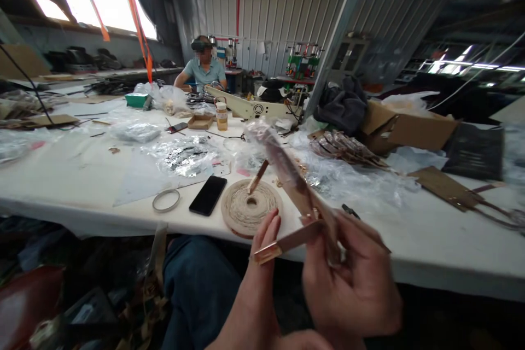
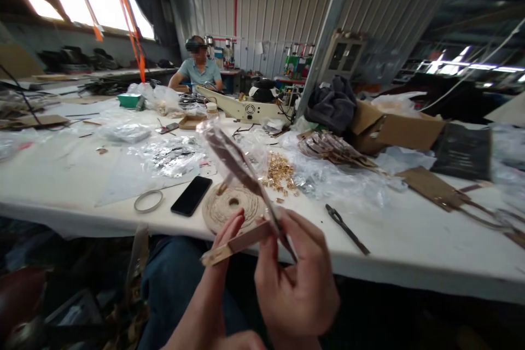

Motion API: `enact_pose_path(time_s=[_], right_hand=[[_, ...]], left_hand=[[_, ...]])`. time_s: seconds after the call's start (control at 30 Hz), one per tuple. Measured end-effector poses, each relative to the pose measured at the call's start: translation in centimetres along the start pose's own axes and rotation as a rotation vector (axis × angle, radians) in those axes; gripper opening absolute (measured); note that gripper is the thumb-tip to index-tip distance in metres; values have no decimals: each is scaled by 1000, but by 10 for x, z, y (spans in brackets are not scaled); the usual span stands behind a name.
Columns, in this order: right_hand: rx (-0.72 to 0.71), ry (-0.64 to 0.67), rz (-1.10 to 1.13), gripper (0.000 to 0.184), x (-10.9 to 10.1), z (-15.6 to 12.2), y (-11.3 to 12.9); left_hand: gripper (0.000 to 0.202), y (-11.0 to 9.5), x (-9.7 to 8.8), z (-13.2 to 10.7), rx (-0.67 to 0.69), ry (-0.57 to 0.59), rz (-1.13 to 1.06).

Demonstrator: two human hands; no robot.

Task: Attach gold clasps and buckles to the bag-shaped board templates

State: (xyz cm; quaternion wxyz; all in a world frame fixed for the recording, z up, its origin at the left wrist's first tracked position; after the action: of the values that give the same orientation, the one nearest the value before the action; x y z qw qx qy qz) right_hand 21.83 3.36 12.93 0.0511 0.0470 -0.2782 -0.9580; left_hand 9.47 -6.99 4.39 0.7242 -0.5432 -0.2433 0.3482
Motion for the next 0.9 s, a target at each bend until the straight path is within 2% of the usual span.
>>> enact_pose_path(time_s=[0.1,0.2,0.3,0.43,0.6,0.73,0.9], right_hand=[[-173,94,11,23,23,-26,9],[-186,169,114,30,47,-46,11],[-89,317,235,35,70,-62,15],[-75,534,387,48,89,-79,30],[-57,770,540,43,108,-87,31],[-126,783,549,36,124,-75,24],[-304,789,459,37,149,-61,15]], left_hand=[[100,14,4,-3,-61,16,-68],[109,21,-8,-18,-101,-4,-126],[86,26,-35,-27,-154,-171,-196],[53,37,-68,-23,-247,-348,-264],[41,57,-101,-15,-302,-461,-498],[45,78,-114,-8,-296,-476,-738],[59,106,-111,-6,-365,-446,-878]])
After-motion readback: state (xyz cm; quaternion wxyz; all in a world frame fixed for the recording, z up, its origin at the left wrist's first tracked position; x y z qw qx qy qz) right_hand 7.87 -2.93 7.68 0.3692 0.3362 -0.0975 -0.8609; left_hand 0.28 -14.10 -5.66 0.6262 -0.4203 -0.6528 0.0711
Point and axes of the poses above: each hand's wrist, its own z-axis towards the middle knuckle, its own x-axis out of the palm, y = z × x, the point moved 8 cm from there along z, towards the middle knuckle, and after that the axes turned 5 degrees about -x, right-handed, at the moved point
